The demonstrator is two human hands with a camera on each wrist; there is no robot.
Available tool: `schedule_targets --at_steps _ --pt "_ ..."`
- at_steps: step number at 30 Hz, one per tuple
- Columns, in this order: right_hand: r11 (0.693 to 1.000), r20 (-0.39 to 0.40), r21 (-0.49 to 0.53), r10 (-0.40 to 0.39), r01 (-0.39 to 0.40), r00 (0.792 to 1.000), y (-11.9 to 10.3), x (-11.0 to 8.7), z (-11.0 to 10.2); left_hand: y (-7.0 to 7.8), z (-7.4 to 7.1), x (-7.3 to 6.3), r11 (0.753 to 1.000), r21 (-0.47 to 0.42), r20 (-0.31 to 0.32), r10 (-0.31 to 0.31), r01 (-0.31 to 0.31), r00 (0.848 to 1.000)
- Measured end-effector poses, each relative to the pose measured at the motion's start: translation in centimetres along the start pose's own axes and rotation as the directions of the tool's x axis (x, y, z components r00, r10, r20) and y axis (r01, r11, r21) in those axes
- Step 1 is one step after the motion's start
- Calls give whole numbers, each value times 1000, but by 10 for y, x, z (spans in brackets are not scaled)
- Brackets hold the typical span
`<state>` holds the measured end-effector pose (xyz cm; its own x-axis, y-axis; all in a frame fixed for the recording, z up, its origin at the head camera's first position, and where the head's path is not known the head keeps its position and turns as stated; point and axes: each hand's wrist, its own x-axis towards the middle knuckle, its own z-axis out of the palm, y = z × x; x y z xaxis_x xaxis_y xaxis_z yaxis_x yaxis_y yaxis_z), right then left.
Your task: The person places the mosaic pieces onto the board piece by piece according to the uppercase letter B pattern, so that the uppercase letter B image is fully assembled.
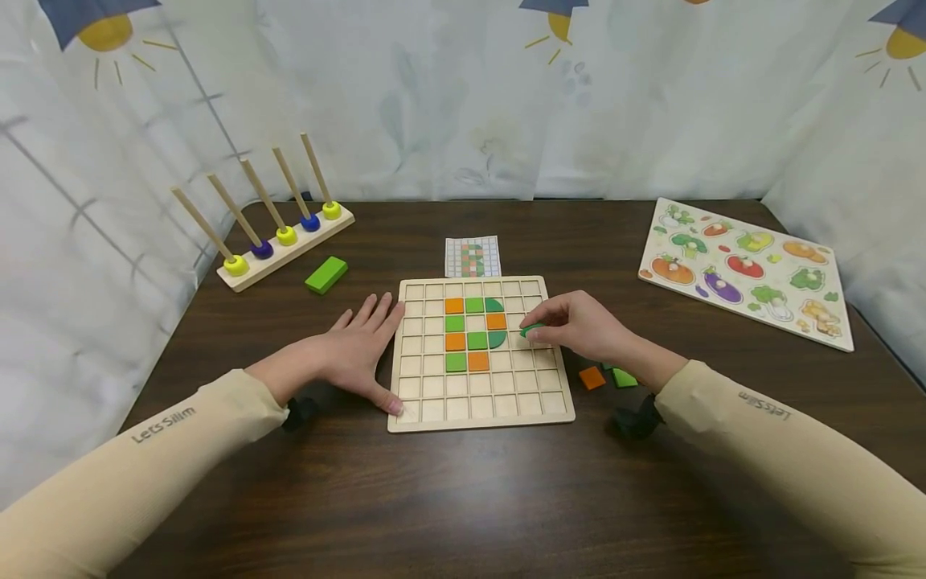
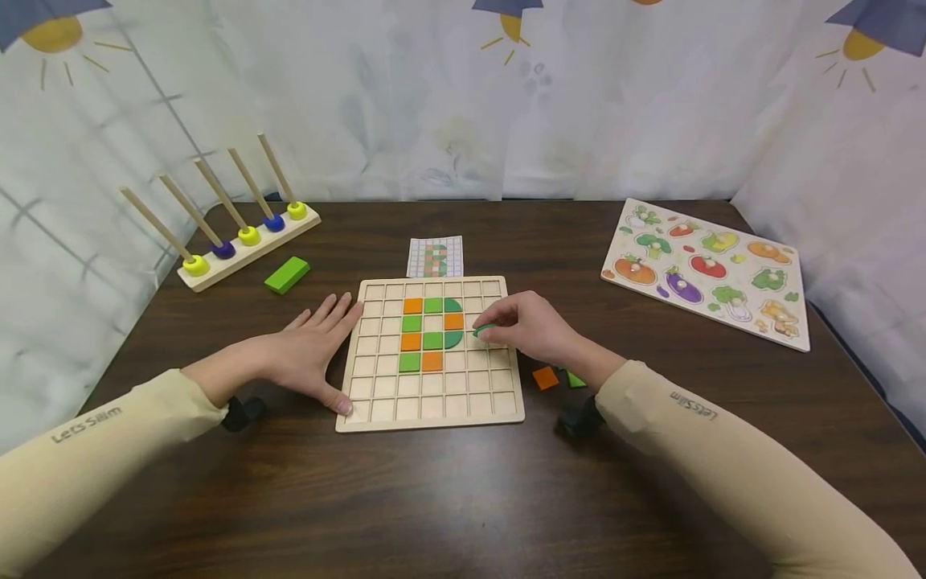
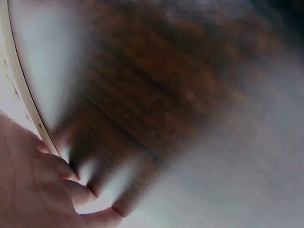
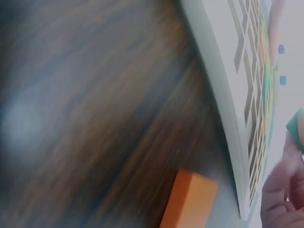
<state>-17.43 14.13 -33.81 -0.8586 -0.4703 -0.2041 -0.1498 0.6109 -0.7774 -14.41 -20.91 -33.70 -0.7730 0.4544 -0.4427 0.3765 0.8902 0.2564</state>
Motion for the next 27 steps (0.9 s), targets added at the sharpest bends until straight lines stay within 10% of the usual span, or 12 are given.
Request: schedule_targets --at_steps 8,27 --pt "993 1 115 28 -28 1000 -7 4 11 -1 -1 1 1000 10 -2 0 0 1000" --pt "962 -6 -261 -87 82 996 -31 -2 44 -1 1 1 1000 7 -3 -4 4 1000"
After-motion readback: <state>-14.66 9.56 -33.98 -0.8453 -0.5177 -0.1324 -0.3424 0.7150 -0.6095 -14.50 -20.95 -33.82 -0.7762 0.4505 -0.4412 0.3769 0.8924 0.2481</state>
